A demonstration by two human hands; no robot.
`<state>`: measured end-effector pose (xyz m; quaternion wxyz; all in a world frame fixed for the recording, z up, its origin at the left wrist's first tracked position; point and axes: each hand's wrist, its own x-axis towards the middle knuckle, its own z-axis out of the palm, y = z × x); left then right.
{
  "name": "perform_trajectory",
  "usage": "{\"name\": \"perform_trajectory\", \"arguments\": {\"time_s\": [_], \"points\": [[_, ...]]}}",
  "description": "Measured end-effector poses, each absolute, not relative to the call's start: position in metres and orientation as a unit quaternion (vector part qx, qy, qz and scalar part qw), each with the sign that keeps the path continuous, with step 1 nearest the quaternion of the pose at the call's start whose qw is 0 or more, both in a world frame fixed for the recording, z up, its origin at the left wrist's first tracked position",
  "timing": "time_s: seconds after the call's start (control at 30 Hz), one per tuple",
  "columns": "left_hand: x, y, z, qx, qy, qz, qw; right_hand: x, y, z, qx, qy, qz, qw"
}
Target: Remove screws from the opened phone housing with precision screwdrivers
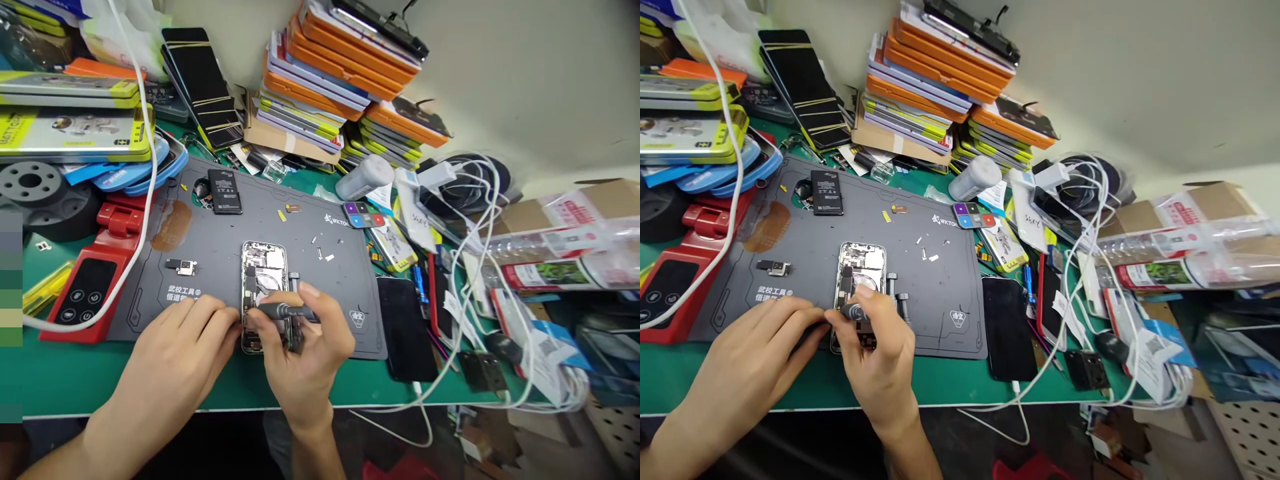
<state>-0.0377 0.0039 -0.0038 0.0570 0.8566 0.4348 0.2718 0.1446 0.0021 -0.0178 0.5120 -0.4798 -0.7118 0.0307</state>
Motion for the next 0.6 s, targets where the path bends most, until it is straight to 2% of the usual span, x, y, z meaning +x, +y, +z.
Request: {"name": "perform_trajectory", "arguments": {"time_s": [0.2, 0.37, 0.5, 0.6], "points": [[-0.039, 0.002, -0.004, 0.851, 0.436, 0.277, 0.095, 0.148, -0.003, -0.018, -0.476, -0.715, 0.084, 0.506], [-0.038, 0.004, 0.002, 0.843, 0.454, 0.275, 0.088, 0.147, -0.005, -0.023, -0.48, -0.703, 0.071, 0.52], [-0.035, 0.006, 0.012, 0.858, 0.461, 0.212, 0.08, 0.145, -0.005, -0.025, -0.475, -0.691, 0.065, 0.542], [-0.031, 0.009, 0.012, 0.859, 0.462, 0.213, 0.061, 0.143, -0.005, -0.022, -0.49, -0.661, 0.094, 0.561]]}}
